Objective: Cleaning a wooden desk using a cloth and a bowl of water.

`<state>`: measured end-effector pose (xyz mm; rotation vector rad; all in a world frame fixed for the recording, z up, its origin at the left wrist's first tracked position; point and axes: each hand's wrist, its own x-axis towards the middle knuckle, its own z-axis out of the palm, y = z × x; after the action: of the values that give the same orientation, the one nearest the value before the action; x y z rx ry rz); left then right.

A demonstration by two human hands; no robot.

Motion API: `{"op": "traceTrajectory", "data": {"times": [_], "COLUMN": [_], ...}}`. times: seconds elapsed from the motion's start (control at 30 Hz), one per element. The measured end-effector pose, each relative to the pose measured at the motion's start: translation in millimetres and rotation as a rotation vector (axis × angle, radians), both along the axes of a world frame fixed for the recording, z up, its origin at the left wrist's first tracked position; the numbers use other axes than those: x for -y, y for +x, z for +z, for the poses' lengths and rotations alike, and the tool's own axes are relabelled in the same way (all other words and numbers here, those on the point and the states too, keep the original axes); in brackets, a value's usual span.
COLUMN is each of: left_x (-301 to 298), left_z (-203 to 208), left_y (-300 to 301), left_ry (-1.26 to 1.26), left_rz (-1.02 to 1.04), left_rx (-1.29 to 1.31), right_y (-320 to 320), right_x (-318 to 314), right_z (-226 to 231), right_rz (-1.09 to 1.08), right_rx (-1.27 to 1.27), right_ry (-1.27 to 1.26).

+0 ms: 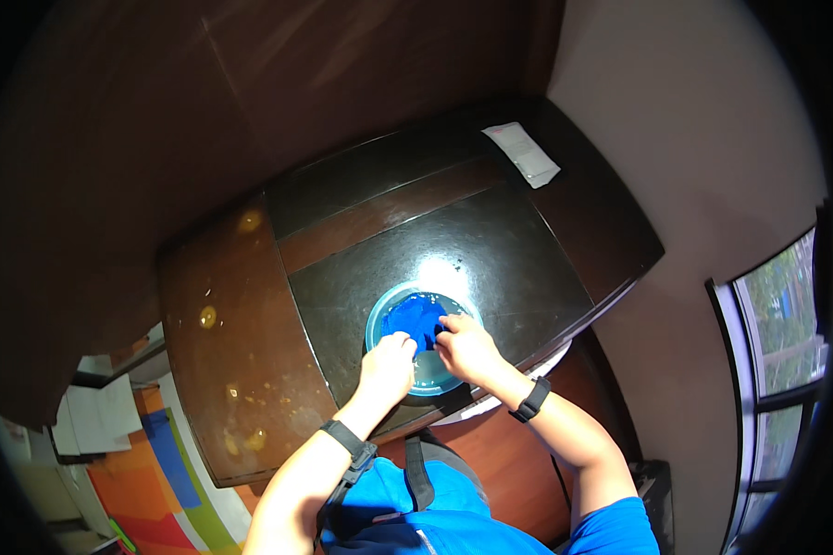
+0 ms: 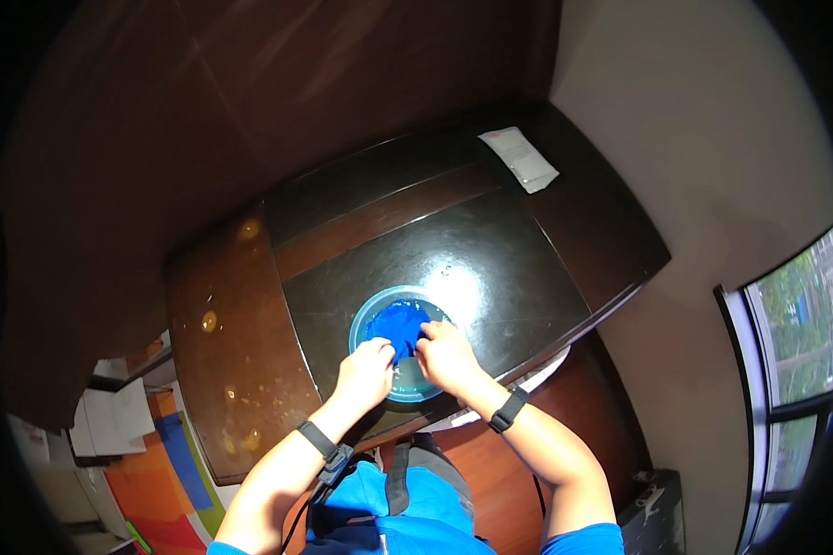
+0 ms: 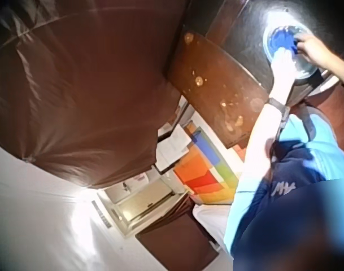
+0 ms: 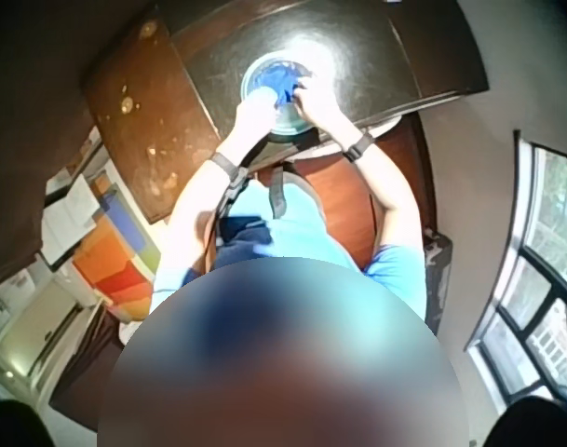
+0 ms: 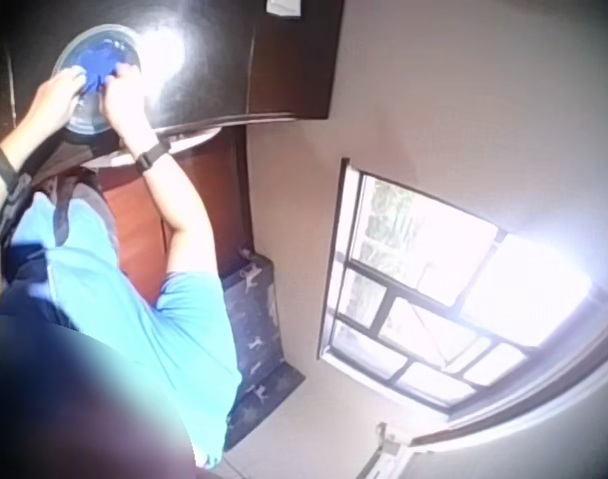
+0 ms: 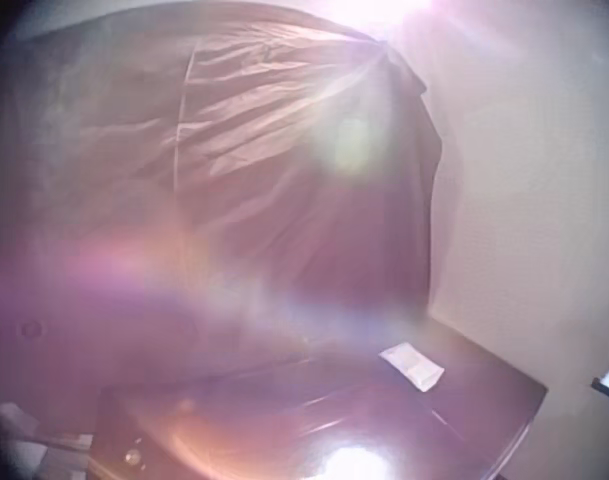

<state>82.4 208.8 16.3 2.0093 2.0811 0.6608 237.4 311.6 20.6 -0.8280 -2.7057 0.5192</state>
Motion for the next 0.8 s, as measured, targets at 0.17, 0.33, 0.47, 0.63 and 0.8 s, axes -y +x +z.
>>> {"op": "traceTrajectory", "data": {"times": [0.17, 0.33, 0.47, 0.63, 0.8], "left_x": [-6.8, -21.5, -25.0, -25.4, -21.8], "left_z": [-29.7, -39.7, -35.2, -9.0, 8.4], "left_y": [22.8, 31.7, 37.8, 30.6, 26.5], "left_ry": [-0.172, -0.293, -0.336, -0.312, -0.237], "left_rz": [0.087, 0.164, 0.212, 0.335, 0.321], "left_rx": [0.017, 0.021, -0.005, 0.189, 0.135], "right_y": [-11.6, -16.4, -12.1, -16.2, -16.8], "right_x": [-5.5, -9.9, -12.3, -17.2, -16.3], "right_z": [-34.6, -36.2, -41.4, -15.8, -1.0], "right_rz": [0.145, 0.122, 0.141, 0.093, -0.037], "right_rx": [0.199, 0.382, 0.383, 0.341, 0.032], "right_ry": [0.008, -0.094, -0.099, -0.081, 0.003]}}
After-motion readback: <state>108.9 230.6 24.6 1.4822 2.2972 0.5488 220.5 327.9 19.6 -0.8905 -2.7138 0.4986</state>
